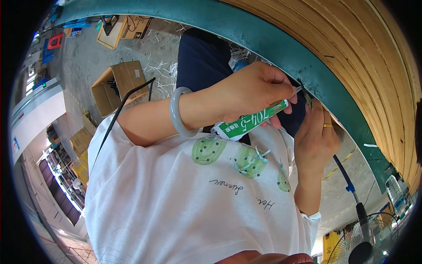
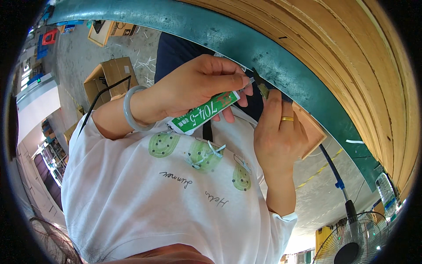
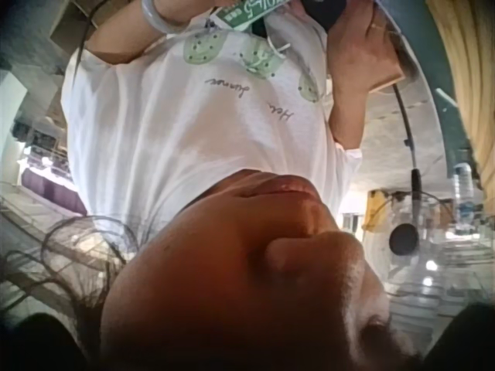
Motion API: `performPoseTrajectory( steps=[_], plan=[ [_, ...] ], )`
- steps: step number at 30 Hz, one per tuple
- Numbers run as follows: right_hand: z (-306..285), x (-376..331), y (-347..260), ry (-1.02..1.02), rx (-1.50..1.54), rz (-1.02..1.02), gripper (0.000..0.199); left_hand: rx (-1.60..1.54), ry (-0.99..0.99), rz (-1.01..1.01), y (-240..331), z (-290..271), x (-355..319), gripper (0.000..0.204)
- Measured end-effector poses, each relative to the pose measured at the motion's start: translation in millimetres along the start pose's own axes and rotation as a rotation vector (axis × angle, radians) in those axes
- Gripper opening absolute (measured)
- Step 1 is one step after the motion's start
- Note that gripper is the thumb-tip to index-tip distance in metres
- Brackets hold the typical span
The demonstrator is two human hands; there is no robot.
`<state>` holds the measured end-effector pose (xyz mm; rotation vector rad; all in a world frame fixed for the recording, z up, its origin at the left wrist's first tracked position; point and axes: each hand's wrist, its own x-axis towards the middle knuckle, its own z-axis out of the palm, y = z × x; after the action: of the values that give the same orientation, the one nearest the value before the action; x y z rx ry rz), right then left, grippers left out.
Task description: Applying sealant and assembling components for small solar panel units in a factory.
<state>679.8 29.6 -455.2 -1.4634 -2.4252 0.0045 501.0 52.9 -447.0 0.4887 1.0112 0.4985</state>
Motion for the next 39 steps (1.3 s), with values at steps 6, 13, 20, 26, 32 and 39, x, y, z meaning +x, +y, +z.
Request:
performPoseTrajectory(
  steps=[6, 13, 20, 26, 32, 39],
  plan=[
    [2, -1, 1, -0.014, 0.002, 0.009, 0.019, 0.018, 0.004, -0.010, 3, 1, -1, 0.023],
    [5, -2, 2, 0.007, 0.032, 0.009, 0.020, 0.045, 0.008, -0.016, 3, 1, -2, 0.022],
    [4, -4, 4, 0.082, 0.074, -0.008, 0.020, 0.035, 0.033, 0.065, 3, 5, -7, 0.021],
    [2, -1, 5, 0.112, 0.161, 0.080, 0.017, 0.068, 0.043, 0.168, -2, 2, -7, 0.020],
    [7, -4, -5, 0.125, 0.273, 0.126, 0.019, 0.076, 0.088, 0.109, 0, 4, -7, 0.021],
    [18, -3, 2, 0.263, 0.269, -0.043, 0.027, 0.045, 0.085, 0.098, 1, 6, -7, 0.022]
  ],
)
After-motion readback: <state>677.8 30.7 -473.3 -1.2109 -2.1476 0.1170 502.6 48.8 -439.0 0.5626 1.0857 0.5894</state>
